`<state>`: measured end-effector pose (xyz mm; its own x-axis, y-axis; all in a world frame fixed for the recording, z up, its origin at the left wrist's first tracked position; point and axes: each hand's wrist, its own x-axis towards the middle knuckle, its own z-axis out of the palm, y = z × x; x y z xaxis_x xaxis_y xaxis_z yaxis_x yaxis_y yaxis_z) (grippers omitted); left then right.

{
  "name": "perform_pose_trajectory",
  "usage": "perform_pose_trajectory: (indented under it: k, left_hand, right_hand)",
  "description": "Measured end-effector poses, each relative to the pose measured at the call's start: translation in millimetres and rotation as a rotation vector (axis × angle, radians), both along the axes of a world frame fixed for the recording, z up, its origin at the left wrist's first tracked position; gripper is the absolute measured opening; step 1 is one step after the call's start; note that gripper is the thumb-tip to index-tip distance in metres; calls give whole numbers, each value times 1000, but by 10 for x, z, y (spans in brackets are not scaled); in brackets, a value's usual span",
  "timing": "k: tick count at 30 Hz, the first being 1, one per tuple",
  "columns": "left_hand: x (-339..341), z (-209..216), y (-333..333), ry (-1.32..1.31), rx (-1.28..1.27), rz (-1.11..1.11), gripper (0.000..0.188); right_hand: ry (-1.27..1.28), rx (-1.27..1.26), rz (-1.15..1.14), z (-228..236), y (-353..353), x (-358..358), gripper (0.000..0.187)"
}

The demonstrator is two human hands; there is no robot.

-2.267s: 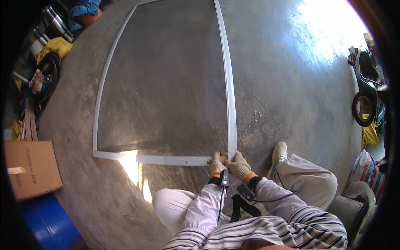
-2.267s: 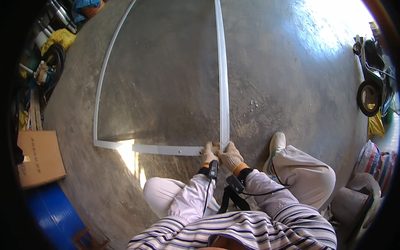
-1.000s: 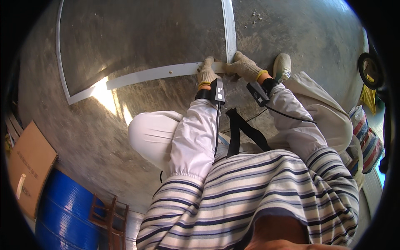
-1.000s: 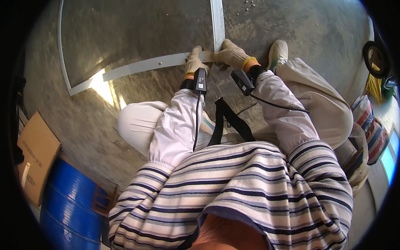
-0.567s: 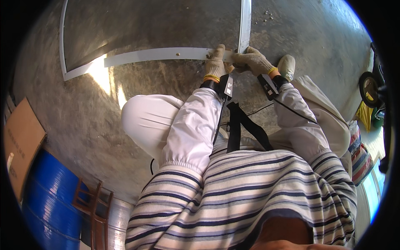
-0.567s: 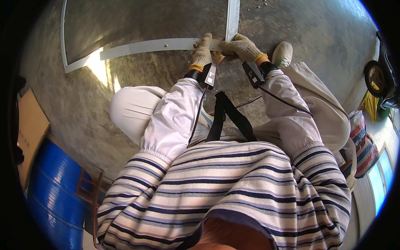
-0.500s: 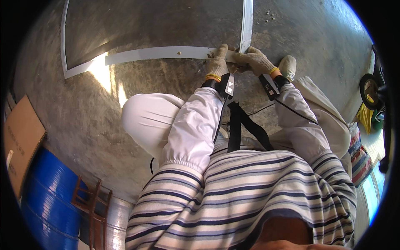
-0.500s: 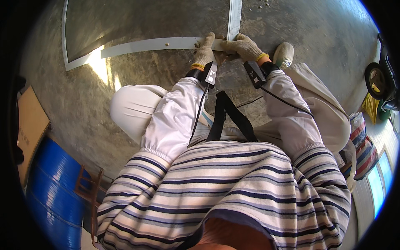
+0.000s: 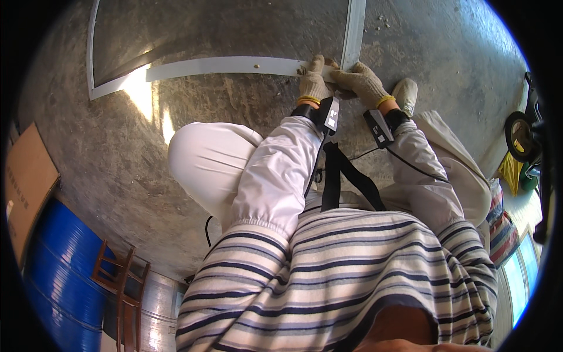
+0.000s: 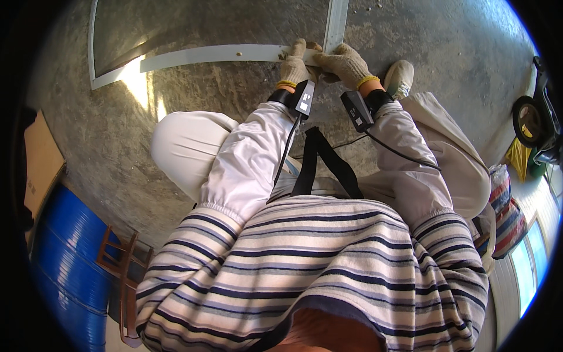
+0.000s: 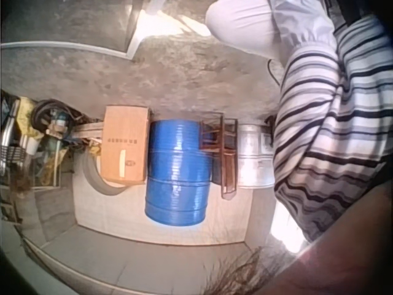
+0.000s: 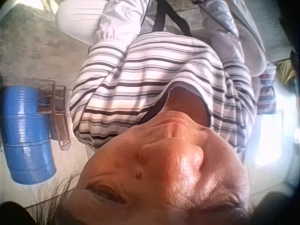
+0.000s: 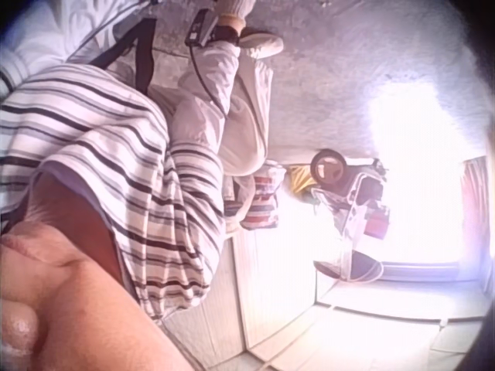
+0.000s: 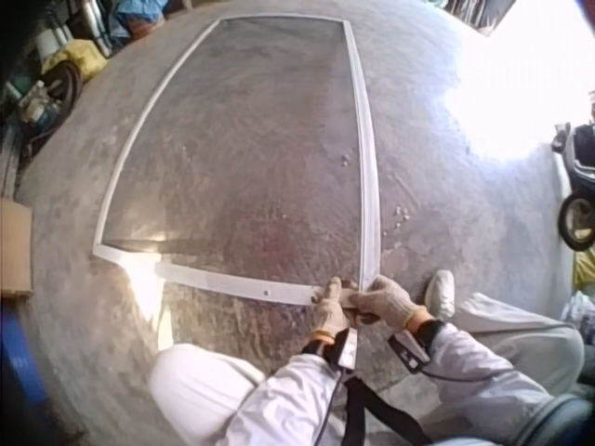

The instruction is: The person assembles a rectangular metal frame on the floor by joining corner pieces and aligning long bars. They then walk to a cluttered corner and pick up a small box.

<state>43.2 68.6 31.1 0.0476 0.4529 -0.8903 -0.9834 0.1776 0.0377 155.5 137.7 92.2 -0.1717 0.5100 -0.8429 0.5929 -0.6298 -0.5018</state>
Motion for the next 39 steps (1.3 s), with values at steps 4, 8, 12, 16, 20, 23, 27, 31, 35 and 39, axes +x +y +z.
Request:
perform_pose_trajectory:
  k: [4,8,12,16,20,23,27,31,35,39]
  left_hand:
    - [7,-141,41,-23,-18,24,35]
    - [13,-186,48,-128,-79,156,33]
    - [-14,-112,30,-88,-101,72,31]
    - [-80,-35,61,-84,-114,16,30]
    - [-95,-65,112,-79,-201,-129,37]
    - [-92,-143,99,-6,-172,-274,44]
    - [-134,-265,121,24,-151,-468,46]
    - [-129,-312,117,-53,-225,-421,42]
    - [-95,-307,114,-119,-221,-247,51]
    - [-82,-281,146,-142,-272,-228,49]
  right_hand:
    - [-130,83,87,179,-35,-92,45]
    - [-110,127,72,243,-22,-62,46]
    - [-105,106,54,172,4,0,47]
    - [-49,108,53,120,4,47,48]
    - [-107,106,68,123,-2,51,49]
    - [-123,129,87,132,0,61,49]
    - [-109,154,94,134,12,106,47]
    - [-103,160,89,136,35,104,45]
    - [-80,149,77,159,41,87,44]
    - [-93,138,74,141,55,132,43]
